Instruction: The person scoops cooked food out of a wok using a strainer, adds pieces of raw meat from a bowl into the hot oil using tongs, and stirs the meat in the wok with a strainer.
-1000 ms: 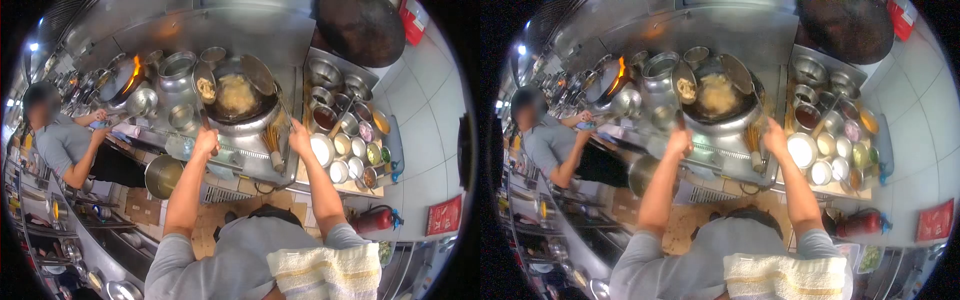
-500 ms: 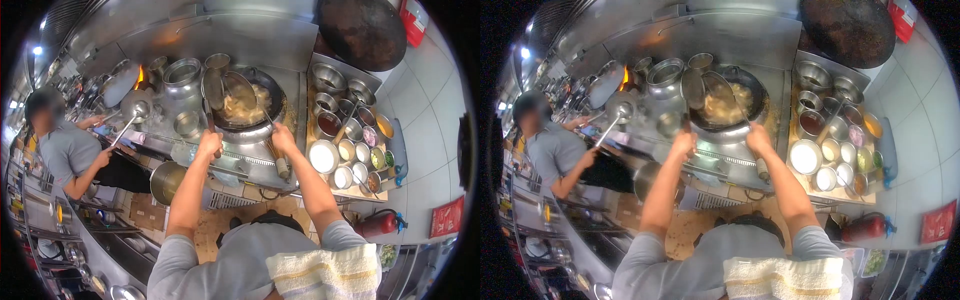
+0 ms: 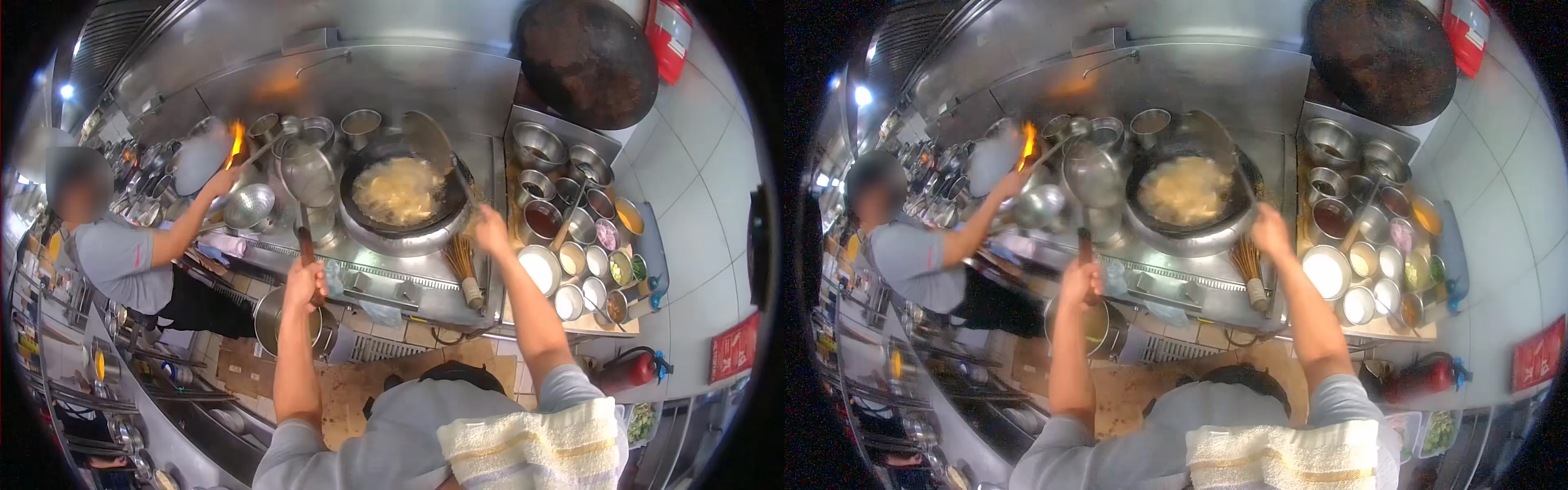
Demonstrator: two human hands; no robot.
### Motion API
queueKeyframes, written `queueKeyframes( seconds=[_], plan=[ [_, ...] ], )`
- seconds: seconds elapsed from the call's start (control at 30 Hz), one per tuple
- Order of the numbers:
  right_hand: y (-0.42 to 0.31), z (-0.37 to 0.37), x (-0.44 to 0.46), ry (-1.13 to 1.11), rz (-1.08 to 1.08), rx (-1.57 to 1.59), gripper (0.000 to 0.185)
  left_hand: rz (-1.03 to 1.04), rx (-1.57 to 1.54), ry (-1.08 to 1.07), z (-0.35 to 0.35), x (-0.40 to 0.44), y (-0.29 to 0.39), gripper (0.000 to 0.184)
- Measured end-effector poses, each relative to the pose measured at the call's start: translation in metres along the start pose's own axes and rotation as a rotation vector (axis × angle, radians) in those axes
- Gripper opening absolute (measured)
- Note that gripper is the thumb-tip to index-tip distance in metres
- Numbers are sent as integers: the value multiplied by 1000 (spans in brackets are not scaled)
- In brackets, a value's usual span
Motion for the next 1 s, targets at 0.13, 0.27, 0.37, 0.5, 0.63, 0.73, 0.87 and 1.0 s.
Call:
queueKeyframes(
  seconds=[0.13, 0.27, 0.37, 0.5, 0.63, 0.73, 0.87, 1.0],
  plan=[
    [95, 33, 53, 130, -57, -74, 41, -34, -103, -39, -49, 7, -20, 16],
    [100, 50, 56, 119, 71, 166, 26, -104, -215, -66, -85, 35, -46, 17],
    [69, 68, 41, -122, 504, 668, 18, -156, -306, -107, -110, 58, -71, 17],
    [41, 94, 22, -211, 811, 1168, 18, -286, -586, -374, -135, 88, -97, 18],
    [17, 96, -2, -346, 873, 1231, 14, -358, -640, -488, -153, 106, -115, 25],
    [7, 93, -13, -372, 928, 1275, 13, -367, -695, -660, -162, 112, -122, 31],
    [6, 69, -33, -398, 856, 1320, 11, -382, -482, -206, -182, 97, -133, 37],
    [3, 38, -48, -403, 750, 1235, 9, -397, -316, -126, -196, 56, -157, 40]
  ],
)
Point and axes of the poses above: each hand's wrist, its own x-axis towards the middle knuckle, its own z-axis out of the palm, y = z × x, the point moved 3 cm from there along x, towards the middle knuckle, and after that the axes turned 10 degrees about -z, right-handed, at the moved point
